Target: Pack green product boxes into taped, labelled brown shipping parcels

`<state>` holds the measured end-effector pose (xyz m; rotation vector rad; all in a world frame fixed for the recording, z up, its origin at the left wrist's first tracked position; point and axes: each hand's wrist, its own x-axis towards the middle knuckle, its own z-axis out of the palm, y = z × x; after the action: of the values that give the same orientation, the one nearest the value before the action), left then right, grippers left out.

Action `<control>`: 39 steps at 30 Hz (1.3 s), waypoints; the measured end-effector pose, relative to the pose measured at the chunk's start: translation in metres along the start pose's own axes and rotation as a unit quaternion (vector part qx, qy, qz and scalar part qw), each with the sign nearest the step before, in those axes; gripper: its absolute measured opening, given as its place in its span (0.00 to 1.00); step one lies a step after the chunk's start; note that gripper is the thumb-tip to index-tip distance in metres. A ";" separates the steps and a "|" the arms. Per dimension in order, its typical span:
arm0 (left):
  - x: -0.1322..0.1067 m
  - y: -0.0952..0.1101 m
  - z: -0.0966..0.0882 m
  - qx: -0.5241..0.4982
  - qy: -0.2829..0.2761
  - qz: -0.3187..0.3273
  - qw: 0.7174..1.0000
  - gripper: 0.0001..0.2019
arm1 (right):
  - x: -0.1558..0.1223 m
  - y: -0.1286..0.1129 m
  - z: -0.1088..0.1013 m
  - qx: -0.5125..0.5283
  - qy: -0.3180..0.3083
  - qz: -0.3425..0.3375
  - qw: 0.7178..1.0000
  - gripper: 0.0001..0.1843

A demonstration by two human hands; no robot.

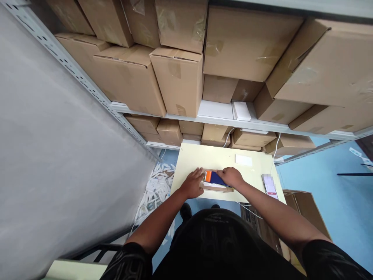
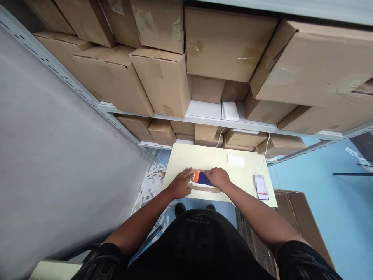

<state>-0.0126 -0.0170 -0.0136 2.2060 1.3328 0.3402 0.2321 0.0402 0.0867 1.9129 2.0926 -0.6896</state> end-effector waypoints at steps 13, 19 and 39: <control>0.011 0.013 0.025 0.152 0.007 -0.014 0.988 0.48 | 0.000 0.014 -0.012 0.002 -0.009 0.004 1.000 0.41; 0.012 0.014 0.022 0.156 0.011 -0.017 0.988 0.49 | -0.017 0.112 -0.021 0.047 0.018 0.015 0.999 0.40; 0.013 0.005 0.033 0.189 0.047 0.015 0.981 0.50 | 0.037 0.194 0.069 0.363 -0.118 0.261 0.887 0.24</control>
<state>0.0126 -0.0174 -0.0385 2.5512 1.5184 0.2174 0.4081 0.0476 -0.0267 2.4265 1.1362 -1.6081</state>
